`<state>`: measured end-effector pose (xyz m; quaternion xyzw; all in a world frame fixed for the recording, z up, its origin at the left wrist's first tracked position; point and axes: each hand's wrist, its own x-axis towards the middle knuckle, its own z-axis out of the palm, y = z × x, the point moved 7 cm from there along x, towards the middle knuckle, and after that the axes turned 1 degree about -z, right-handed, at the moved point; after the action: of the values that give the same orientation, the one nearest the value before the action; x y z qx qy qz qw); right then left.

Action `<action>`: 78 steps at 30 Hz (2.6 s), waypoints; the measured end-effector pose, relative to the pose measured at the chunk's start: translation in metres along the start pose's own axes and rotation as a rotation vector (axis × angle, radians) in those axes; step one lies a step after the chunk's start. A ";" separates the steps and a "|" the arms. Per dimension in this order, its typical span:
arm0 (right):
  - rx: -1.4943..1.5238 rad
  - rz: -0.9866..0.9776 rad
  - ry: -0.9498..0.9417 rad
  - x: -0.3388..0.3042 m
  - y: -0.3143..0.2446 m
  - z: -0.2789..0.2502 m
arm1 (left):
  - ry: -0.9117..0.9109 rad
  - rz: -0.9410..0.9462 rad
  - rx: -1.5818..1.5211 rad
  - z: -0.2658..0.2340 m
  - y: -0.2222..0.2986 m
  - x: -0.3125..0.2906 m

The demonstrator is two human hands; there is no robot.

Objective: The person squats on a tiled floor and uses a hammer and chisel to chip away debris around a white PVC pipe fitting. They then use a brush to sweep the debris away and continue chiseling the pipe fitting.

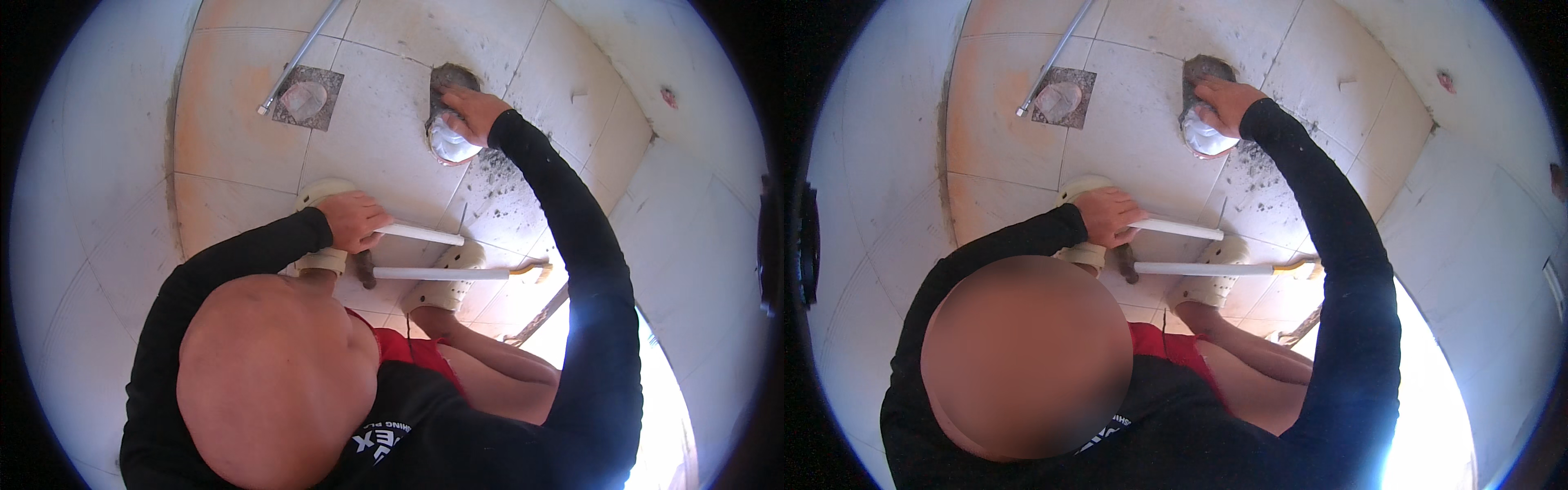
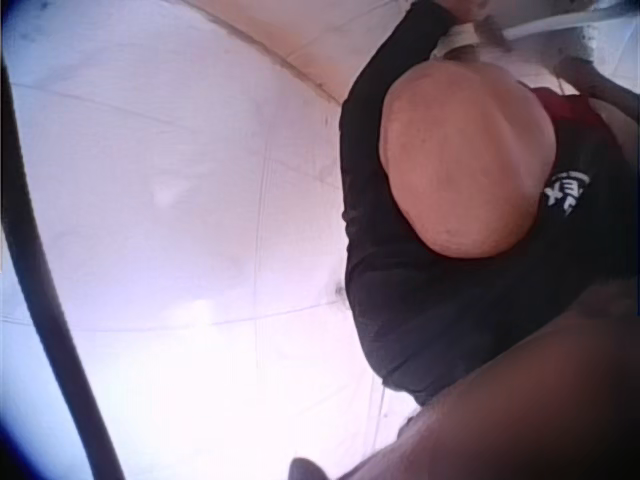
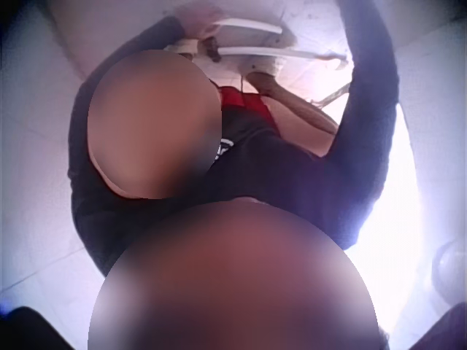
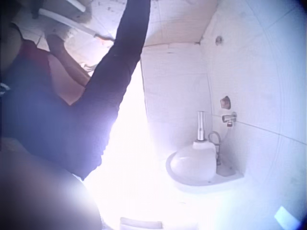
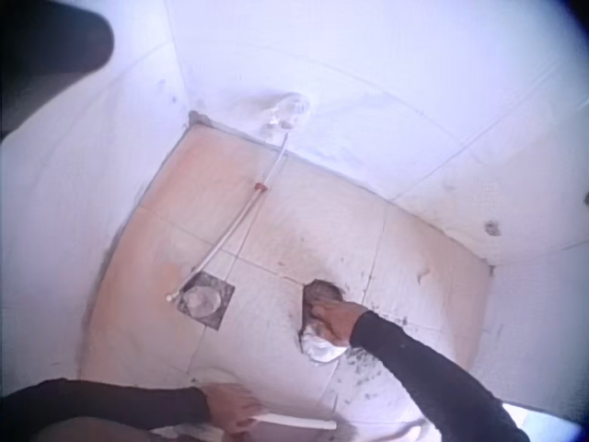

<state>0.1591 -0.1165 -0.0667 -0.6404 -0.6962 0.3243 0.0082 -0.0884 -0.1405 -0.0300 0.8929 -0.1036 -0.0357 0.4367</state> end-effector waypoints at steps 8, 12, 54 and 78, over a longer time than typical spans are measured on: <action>0.078 -0.079 0.202 0.003 -0.011 -0.011 | -0.041 0.005 0.003 -0.003 0.001 0.001; 0.139 0.053 0.076 -0.002 -0.001 0.003 | -0.038 0.000 -0.021 -0.004 0.001 0.001; 0.315 0.471 0.369 -0.011 0.019 0.002 | -0.005 0.004 -0.002 -0.006 0.001 -0.003; 0.081 0.084 0.094 -0.001 -0.019 -0.001 | 0.009 0.013 0.001 -0.008 0.001 -0.002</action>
<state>0.1432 -0.1160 -0.0566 -0.6829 -0.6537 0.3216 0.0532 -0.0894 -0.1345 -0.0244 0.8926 -0.1075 -0.0288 0.4368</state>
